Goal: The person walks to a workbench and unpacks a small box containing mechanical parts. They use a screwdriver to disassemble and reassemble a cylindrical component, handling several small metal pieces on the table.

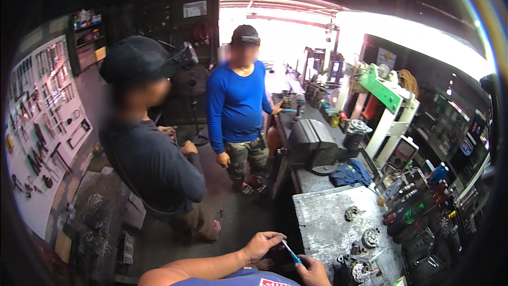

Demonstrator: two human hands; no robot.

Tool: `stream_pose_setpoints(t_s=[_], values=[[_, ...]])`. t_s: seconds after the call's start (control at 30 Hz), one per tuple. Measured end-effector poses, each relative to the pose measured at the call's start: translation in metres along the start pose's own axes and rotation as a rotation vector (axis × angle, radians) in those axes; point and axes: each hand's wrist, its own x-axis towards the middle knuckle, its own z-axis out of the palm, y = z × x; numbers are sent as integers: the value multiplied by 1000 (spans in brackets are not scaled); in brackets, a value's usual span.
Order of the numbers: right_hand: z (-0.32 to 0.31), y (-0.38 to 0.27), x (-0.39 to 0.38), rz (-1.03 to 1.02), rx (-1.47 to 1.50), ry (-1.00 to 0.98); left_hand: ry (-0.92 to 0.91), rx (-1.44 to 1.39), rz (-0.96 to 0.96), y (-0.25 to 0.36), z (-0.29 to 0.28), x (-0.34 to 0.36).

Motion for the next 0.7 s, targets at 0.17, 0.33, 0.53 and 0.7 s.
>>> stream_pose_setpoints(t_s=[0.17, 0.33, 0.53, 0.7], values=[[12, -41, 53, -96, -98, -184, 271, -169, 156, 31, -31, -41], [11, -42, 54, 12, -110, -230, 325, -221, 146, 36, -24, -47], [-18, 20, -11, 79, -7, 184, 21, -77, -16, 6, 33, 12], [-31, 41, -74, 195, 46, 533, -418, 176, -8, -11, 108, 62]])
